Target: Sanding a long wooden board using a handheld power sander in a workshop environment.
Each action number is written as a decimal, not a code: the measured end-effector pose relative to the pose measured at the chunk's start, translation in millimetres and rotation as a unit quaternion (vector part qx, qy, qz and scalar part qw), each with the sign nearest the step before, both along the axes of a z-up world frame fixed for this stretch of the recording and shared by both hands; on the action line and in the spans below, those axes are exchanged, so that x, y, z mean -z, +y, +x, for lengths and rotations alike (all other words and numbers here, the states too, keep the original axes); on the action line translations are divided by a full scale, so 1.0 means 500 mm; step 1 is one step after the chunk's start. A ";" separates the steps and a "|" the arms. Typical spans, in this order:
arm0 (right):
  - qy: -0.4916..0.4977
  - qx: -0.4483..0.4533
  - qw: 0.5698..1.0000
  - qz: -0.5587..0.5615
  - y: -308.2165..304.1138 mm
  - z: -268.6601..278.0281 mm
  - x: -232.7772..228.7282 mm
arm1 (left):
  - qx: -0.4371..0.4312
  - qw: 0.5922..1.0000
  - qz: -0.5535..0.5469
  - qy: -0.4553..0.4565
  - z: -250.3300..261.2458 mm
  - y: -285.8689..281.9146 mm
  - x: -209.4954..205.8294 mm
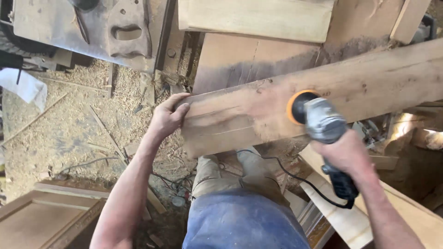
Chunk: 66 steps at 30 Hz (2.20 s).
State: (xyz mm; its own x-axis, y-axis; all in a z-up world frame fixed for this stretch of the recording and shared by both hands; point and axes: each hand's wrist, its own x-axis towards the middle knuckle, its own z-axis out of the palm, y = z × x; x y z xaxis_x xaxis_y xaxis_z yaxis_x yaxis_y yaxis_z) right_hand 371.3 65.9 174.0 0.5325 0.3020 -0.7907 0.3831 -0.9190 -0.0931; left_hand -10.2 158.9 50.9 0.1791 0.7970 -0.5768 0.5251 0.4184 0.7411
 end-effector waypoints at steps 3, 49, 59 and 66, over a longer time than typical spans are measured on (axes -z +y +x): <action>-0.045 -0.104 0.993 0.030 -0.077 -0.061 0.089 | -0.016 0.991 0.056 -0.121 -0.039 -0.006 0.107; -0.019 -0.187 0.982 0.001 -0.075 -0.469 0.078 | 0.124 0.985 -0.024 -0.118 -0.098 0.027 0.161; 0.011 -0.232 0.973 -0.010 -0.085 -0.481 0.095 | 0.122 0.985 -0.023 -0.123 -0.098 0.016 0.119; 0.012 -0.184 0.983 0.023 -0.069 -0.442 0.055 | 0.123 0.985 -0.015 -0.117 -0.100 0.010 0.118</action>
